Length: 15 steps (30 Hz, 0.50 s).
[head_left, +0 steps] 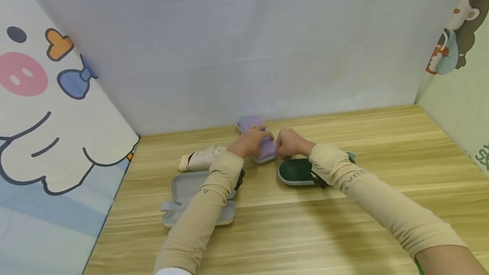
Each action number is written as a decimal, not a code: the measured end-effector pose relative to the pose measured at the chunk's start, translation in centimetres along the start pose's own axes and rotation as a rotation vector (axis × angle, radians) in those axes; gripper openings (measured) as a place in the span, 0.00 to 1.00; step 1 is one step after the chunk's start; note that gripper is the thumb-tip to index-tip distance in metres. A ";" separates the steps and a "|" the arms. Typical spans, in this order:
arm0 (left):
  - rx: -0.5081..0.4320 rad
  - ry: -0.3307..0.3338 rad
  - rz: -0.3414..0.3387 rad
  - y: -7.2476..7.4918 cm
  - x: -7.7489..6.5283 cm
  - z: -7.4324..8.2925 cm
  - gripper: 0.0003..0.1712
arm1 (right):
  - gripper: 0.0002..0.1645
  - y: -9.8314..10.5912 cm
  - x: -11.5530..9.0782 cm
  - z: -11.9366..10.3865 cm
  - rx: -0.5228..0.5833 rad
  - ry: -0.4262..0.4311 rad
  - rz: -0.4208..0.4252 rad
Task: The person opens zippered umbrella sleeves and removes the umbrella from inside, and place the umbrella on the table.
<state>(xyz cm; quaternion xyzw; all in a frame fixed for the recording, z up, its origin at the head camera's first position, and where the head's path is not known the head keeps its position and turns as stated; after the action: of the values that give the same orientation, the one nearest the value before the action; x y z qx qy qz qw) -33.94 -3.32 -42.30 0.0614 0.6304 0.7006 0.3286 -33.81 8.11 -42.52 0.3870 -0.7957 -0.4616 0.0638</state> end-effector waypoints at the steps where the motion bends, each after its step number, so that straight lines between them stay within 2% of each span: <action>1: -0.001 -0.005 0.004 0.0 0.0 0.0 0.33 | 0.10 0.0 0.0 0.0 -0.004 -0.003 -0.001; 15: -0.080 -0.042 -0.002 0.0 0.6 -0.1 0.34 | 0.16 0.3 0.1 1.0 -0.022 -0.141 -0.024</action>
<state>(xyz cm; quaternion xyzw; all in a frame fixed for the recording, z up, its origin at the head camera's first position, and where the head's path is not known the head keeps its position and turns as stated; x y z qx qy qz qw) -34.41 -3.09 -42.52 0.0622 0.5948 0.7235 0.3448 -34.47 8.78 -42.87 0.3620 -0.7885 -0.4971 0.0062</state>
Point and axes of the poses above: each hand's wrist, its own x-axis towards the middle knuckle, its own y-axis out of the back of the hand, z = x × y, the point moved 5 cm from there along x, towards the middle knuckle, and after that the axes turned 12 degrees about -z, right-handed, at the moved point
